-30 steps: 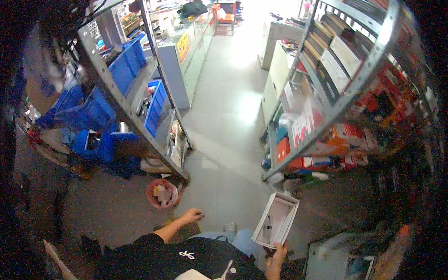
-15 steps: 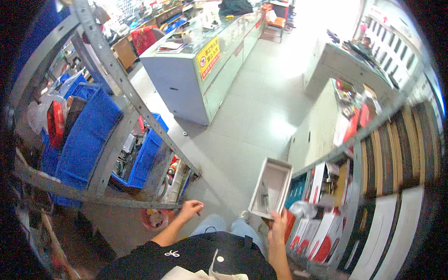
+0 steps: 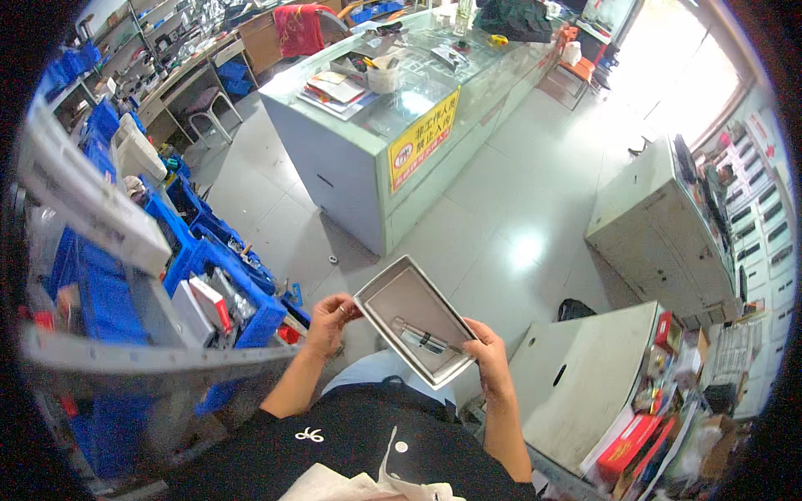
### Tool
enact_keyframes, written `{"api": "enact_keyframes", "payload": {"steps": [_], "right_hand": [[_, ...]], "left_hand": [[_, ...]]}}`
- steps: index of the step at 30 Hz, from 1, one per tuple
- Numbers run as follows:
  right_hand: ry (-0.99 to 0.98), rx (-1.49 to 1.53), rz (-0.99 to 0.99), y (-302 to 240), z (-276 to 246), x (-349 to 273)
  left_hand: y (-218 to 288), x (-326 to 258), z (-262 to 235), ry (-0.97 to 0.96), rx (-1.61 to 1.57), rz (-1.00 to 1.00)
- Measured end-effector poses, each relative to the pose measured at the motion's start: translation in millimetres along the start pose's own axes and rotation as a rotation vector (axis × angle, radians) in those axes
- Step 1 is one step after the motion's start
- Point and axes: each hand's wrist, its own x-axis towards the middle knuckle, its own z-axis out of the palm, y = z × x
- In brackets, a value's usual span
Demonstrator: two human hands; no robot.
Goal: The person moves through a cluttered shop, picks up various small items including a white bottle, a box, and a metal lock, and places them into a black bag. The person also handles a plastic container and a tool kit.
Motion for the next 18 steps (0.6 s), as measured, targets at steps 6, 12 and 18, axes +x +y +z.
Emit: {"api": "enact_keyframes", "payload": {"steps": [6,12,18], "right_hand": [[-0.226,-0.272,-0.072,-118.6,14.8,130.0],[-0.676,-0.474,-0.183,-223.8,68.1,294.3],[-1.143,-0.611,-0.360,-315.6,146.2,430.5]], "left_hand": [[107.1,92.8,40.0,0.017,0.490,0.051],[183.0,164.4,38.7,0.317,0.456,0.183],[241.8,226.4,54.7,0.581,0.484,0.152]]}}
